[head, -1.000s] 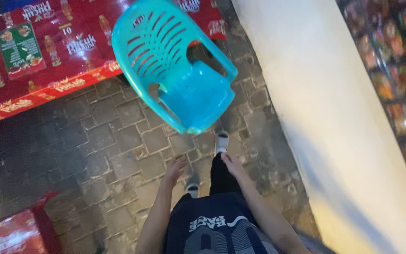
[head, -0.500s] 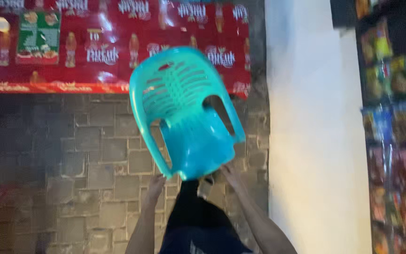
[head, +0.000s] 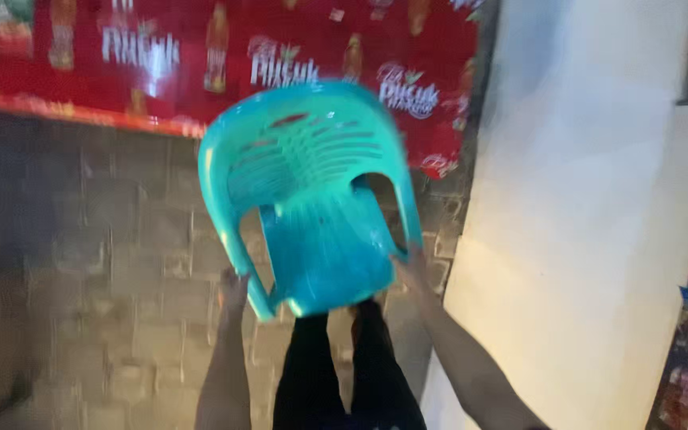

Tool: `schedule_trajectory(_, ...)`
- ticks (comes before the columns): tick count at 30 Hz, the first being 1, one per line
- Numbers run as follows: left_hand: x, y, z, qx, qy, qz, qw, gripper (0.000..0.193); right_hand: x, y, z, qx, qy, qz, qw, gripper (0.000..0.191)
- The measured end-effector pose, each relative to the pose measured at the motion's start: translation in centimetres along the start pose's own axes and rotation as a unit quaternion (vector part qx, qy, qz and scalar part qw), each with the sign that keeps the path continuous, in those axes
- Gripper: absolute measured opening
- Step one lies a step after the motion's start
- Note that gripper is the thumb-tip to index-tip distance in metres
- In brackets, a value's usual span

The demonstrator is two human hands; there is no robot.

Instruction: The person moves several plastic chairs and a table around a tiled room. They lift and reposition a teal chair, a blue chair, and a table covered with a red patterned cloth, arranging them in different locations.

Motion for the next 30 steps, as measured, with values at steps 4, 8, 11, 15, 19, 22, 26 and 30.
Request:
schedule_trajectory(4,4.5,-0.1,2.5,-0.110,0.020,0.060,0.992,0.070,-1.0,-1.9,7.5,-0.062,0.012,-0.085,0.994,0.113)
schedule_trajectory(8,8.8,0.8,1.5,-0.197,-0.110,0.230,0.947,0.077,-3.5,-3.4,11.4,-0.085,-0.040,-0.040,0.995,0.109)
schedule_trajectory(11,13.5,1.3,0.1,-0.147,0.031,0.108,0.983,0.076,-4.5,-3.4,13.4,-0.070,0.034,-0.108,0.991,0.107)
schedule_trajectory(15,15.7,1.8,-4.2,-0.151,0.061,0.056,0.985,0.064,-5.2,-2.6,13.3,-0.011,-0.003,-0.200,0.980,0.082)
schedule_trajectory(19,15.2,3.8,-10.2,-0.154,0.019,-0.105,0.982,0.057,-0.7,-1.1,9.7,-0.082,0.121,-0.109,0.983,0.084)
schedule_trajectory(22,15.1,6.4,-14.6,-0.235,0.049,0.041,0.970,0.058,3.1,-1.4,7.3,-0.036,0.026,-0.240,0.970,0.070)
schedule_trajectory(26,16.6,9.3,-22.1,-0.308,0.073,-0.040,0.948,0.057,8.8,-3.2,3.3,-0.036,0.128,-0.157,0.979,0.059)
schedule_trajectory(30,19.1,11.8,-29.7,-0.375,0.103,-0.127,0.912,0.053,15.2,-7.4,-0.6,-0.030,0.257,-0.083,0.962,0.055)
Point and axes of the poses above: each hand's wrist, its own z-axis towards the middle knuckle, its own y-axis out of the back of the hand, x = y × z, the point moved 4 cm from there along z, towards the middle knuckle, and after that the axes turned 15 degrees about -z, right-handed, at the moved point
